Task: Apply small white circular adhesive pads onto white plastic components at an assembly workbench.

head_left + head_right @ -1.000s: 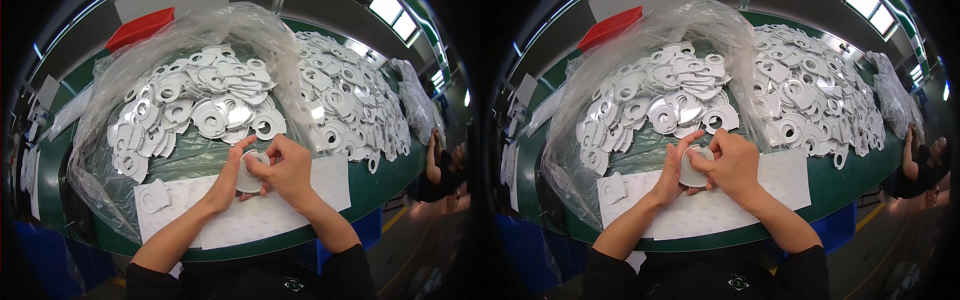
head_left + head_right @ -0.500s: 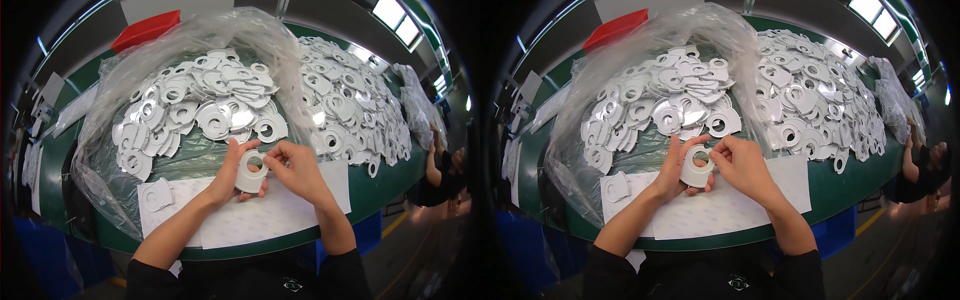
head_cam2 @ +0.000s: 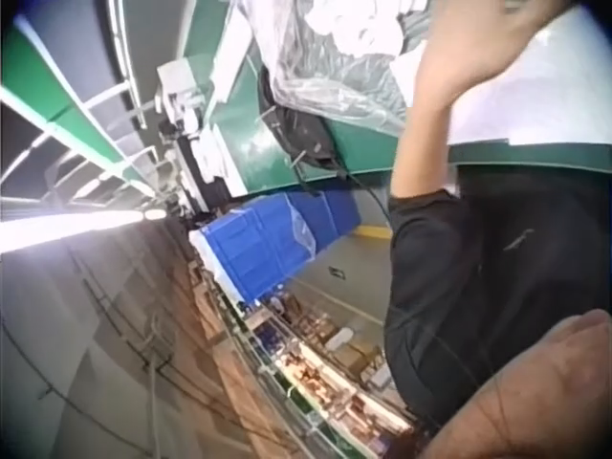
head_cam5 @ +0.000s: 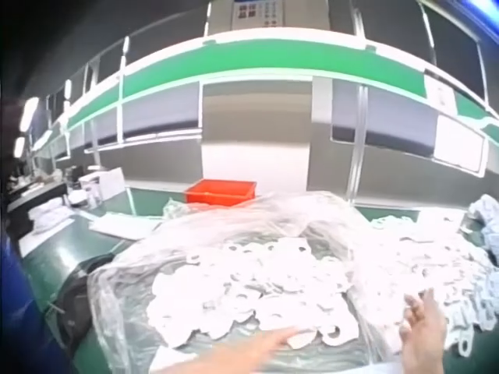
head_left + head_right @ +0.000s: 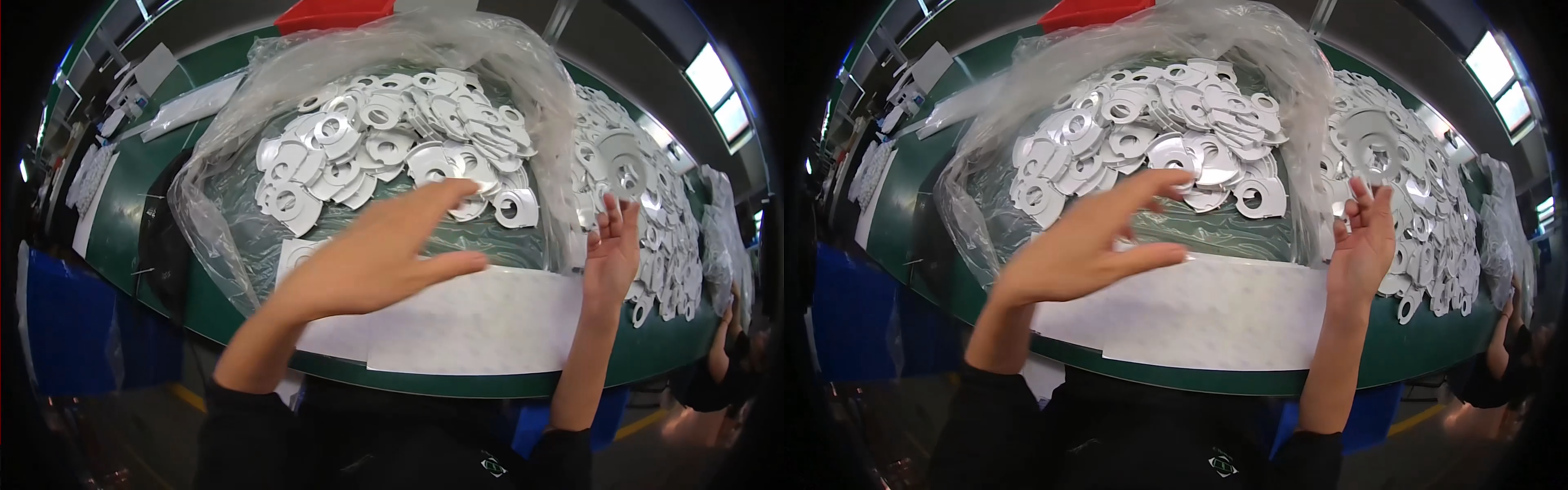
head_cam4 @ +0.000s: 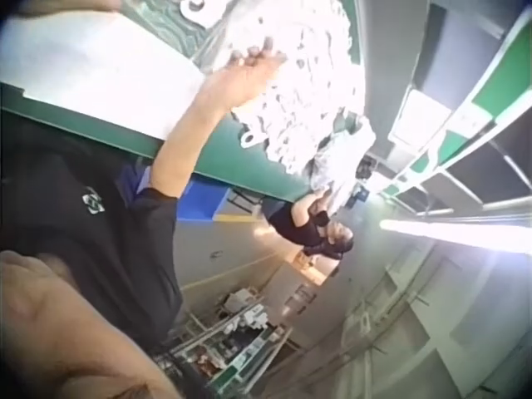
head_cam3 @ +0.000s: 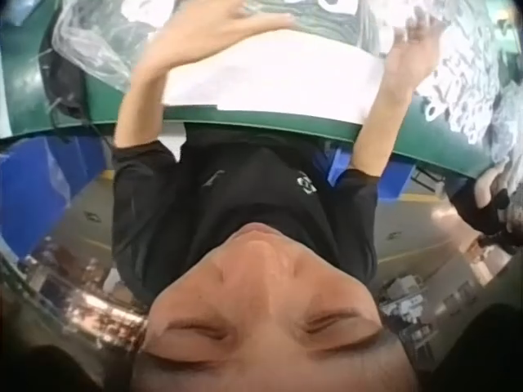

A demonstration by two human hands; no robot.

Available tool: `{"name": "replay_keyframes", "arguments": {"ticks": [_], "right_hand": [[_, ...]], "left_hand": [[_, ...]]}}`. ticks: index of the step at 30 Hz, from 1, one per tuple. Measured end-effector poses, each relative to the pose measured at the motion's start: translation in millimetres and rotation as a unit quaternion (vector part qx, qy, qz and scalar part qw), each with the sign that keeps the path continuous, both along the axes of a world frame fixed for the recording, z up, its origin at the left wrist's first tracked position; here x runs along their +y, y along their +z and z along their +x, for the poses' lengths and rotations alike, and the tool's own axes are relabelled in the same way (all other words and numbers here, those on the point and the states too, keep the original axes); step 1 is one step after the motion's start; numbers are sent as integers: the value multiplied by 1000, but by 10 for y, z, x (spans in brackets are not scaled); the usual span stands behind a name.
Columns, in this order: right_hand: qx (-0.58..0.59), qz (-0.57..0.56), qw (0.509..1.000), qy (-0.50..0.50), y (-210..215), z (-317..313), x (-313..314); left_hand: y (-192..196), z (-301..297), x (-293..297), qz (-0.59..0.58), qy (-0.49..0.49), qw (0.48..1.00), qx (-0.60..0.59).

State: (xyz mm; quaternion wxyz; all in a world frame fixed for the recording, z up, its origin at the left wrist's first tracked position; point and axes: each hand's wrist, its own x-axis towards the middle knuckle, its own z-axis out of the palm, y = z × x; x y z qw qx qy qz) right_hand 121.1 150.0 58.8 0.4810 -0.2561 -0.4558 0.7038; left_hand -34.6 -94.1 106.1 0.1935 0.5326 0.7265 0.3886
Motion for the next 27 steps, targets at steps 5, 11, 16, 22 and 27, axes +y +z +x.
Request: {"name": "replay_keyframes", "arguments": {"ticks": [5,11,16,22,27], "right_hand": [[-90,216,972,-27,-21,-152,-263],[-203,550,695,415,-137,-185,-935],[-318,536,635,457,-122,-141,-1054],[-338,515,645,452,-135,-156,-994],[-316,507,645,477,-139,-188,-954]], "left_hand": [[80,-99,-684,-189,135,941,247],[-423,-121,-1015,-277,200,903,260],[-413,-164,-1001,-220,230,915,247],[-221,-248,-858,-189,183,949,175],[-223,-245,-244,118,102,986,62]]}}
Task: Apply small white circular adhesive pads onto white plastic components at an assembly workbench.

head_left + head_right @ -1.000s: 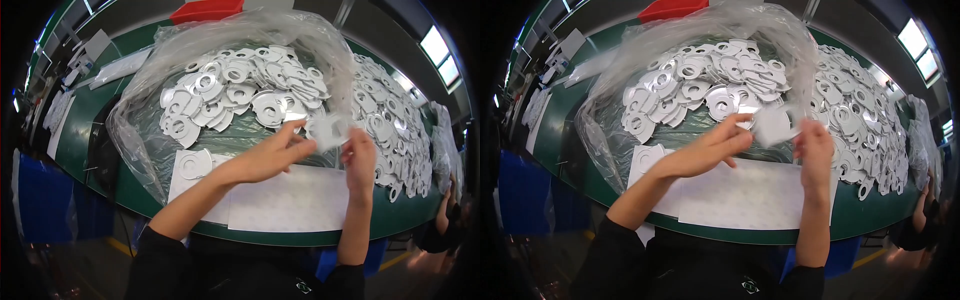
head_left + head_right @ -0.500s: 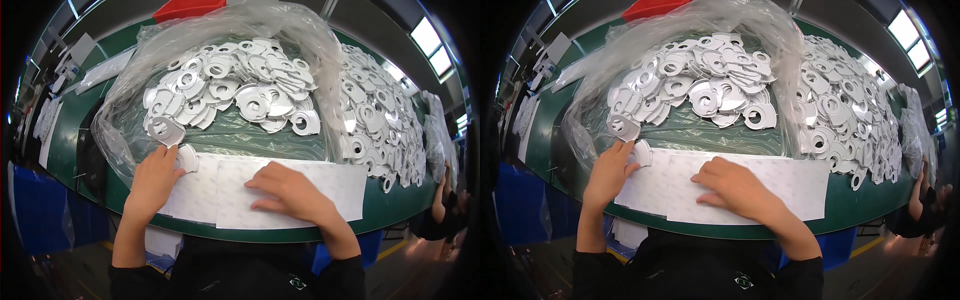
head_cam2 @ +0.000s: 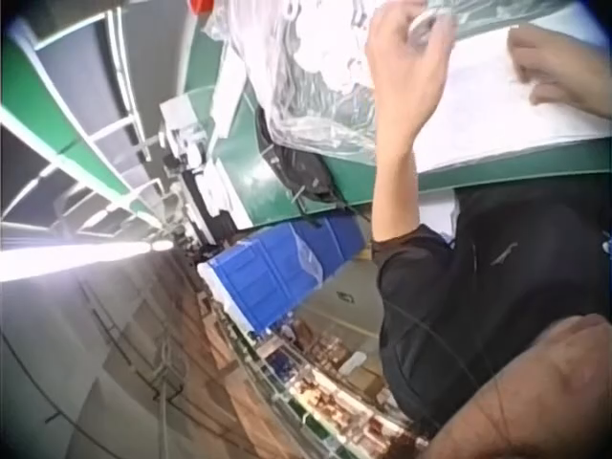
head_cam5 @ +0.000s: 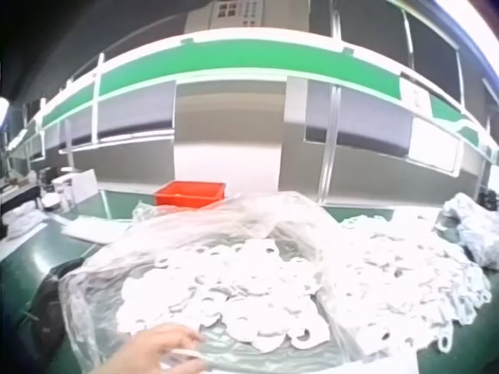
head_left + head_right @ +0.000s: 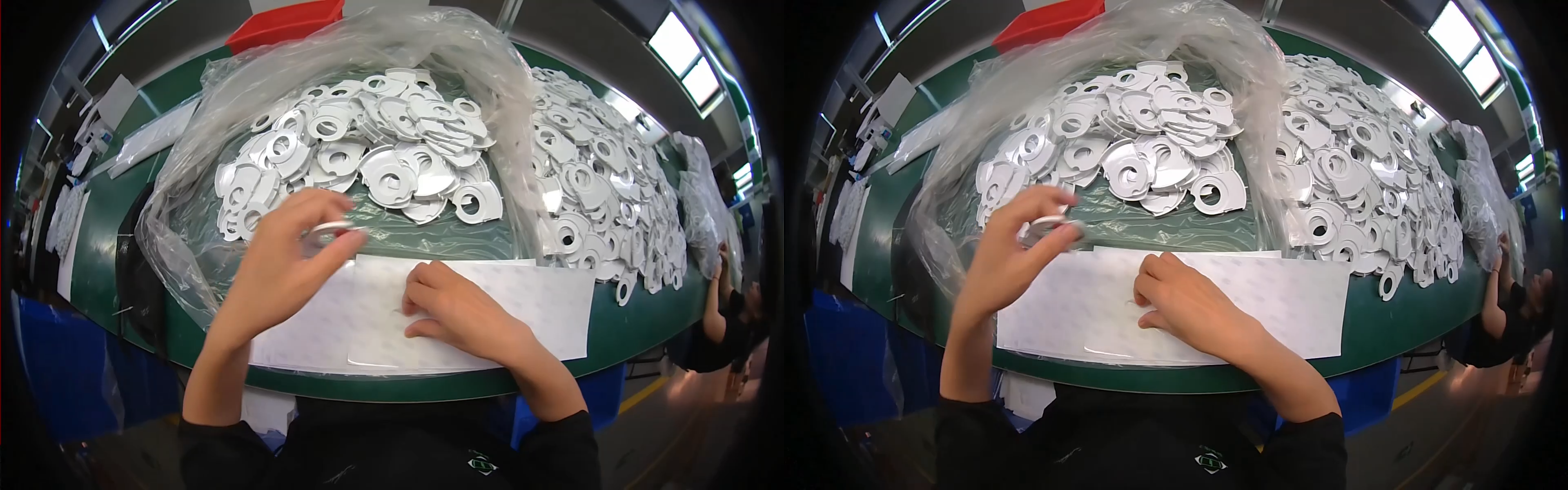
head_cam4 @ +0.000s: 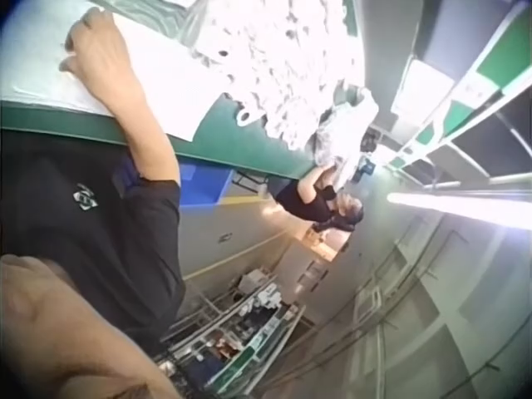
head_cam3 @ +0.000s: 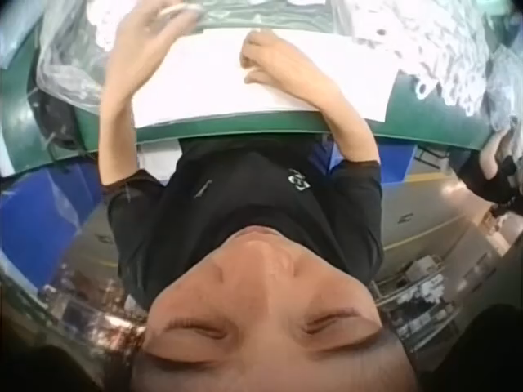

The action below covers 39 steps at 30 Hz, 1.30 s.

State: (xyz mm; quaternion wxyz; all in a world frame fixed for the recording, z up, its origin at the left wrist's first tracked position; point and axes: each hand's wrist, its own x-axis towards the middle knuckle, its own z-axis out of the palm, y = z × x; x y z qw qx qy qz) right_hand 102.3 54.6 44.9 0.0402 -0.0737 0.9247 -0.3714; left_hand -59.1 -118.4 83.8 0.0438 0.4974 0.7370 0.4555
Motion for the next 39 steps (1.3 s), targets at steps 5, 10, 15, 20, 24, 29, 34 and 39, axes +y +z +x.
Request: {"name": "replay_keyframes", "arguments": {"ticks": [5,10,15,20,24,29,34,39], "right_hand": [[74,7,997,33,-43,-6,14],[137,48,988,49,-159,50,54],[157,-11,986,56,49,85,68],[167,-524,835,-20,198,130,240],[223,-545,785,-191,99,102,493],[182,-464,816,-292,-58,-52,396],[127,-449,831,-302,-173,-91,388],[105,-439,843,-291,-207,-102,394]], "left_hand": [[-510,118,671,147,-141,683,-701],[-825,305,929,183,-182,487,-834],[-980,342,901,175,-210,555,-786],[-878,375,901,198,-241,601,-735],[-743,420,894,186,-234,582,-757],[-882,410,907,104,-194,592,-775],[-831,448,927,87,-182,618,-760],[-819,447,926,78,-168,630,-754]]}}
